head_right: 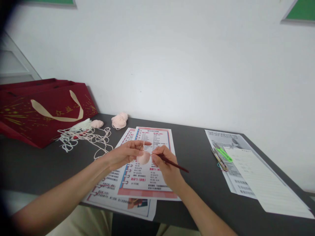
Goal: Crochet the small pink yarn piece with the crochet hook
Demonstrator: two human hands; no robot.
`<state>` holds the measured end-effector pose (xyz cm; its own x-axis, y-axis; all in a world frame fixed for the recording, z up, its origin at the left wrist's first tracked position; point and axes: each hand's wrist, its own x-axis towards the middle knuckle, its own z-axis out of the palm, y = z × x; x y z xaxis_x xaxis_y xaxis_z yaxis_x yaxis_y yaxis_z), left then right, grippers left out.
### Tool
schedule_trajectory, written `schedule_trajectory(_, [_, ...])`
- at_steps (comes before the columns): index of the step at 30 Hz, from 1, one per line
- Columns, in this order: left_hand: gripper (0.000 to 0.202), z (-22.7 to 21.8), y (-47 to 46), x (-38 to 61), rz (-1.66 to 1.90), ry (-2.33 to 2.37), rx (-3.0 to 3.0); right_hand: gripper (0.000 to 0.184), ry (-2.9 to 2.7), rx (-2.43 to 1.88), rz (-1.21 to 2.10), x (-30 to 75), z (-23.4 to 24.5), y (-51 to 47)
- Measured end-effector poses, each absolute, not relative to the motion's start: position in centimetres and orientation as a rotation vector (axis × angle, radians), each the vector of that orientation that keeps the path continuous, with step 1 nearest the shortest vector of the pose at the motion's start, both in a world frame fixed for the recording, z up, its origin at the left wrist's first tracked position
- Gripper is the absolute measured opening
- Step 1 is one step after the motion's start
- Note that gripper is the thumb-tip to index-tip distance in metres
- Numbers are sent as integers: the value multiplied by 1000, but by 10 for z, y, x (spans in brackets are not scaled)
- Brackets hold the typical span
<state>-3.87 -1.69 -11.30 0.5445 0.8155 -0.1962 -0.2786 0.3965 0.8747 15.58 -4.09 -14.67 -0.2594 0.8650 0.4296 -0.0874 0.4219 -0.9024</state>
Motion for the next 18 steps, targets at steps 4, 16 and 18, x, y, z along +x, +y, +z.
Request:
schedule_trajectory(4, [42, -113, -12, -45, 743, 672, 993, 6, -1366, -647, 1337, 161, -144, -36])
schedule_trajectory(16, [43, -104, -13, -50, 579, 658, 1083, 6, -1433, -619, 1404, 172, -140, -32])
schedule_trajectory(18, [41, -103, -13, -50, 574, 655, 1084, 8, -1437, -624, 1415, 174, -140, -32])
